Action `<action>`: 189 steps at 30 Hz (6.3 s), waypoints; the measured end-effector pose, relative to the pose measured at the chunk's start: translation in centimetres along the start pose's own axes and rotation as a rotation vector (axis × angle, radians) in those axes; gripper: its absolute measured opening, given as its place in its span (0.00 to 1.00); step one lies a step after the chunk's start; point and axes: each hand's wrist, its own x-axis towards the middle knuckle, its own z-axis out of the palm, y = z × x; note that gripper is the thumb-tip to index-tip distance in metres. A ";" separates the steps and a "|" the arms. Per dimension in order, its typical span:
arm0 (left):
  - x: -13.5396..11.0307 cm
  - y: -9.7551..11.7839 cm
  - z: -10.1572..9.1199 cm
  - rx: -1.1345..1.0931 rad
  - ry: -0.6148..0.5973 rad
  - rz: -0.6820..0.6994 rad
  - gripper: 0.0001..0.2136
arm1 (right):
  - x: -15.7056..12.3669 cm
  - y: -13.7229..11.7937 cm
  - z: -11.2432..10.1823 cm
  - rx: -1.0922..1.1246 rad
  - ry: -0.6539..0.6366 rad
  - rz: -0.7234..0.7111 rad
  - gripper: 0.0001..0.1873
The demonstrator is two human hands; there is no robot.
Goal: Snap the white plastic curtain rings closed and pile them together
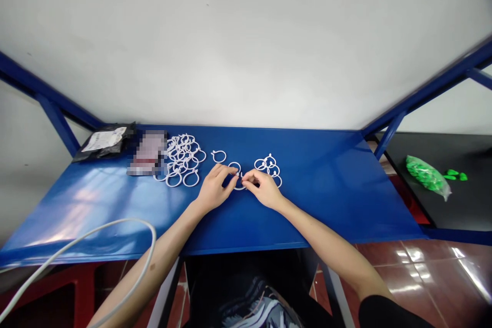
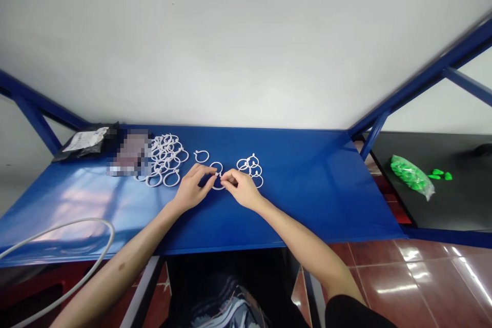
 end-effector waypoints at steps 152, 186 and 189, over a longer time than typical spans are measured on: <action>-0.6 -0.1 0.4 -0.393 -0.069 -0.024 0.04 | -1.2 -0.1 -0.4 -0.470 0.045 -0.357 0.15; -0.5 0.1 0.6 0.145 -0.051 0.408 0.09 | -0.3 -0.8 -1.9 -0.486 0.173 -0.241 0.09; -0.5 0.4 0.9 -0.078 -0.027 0.194 0.04 | -0.4 -0.5 -1.8 -0.454 0.158 -0.240 0.08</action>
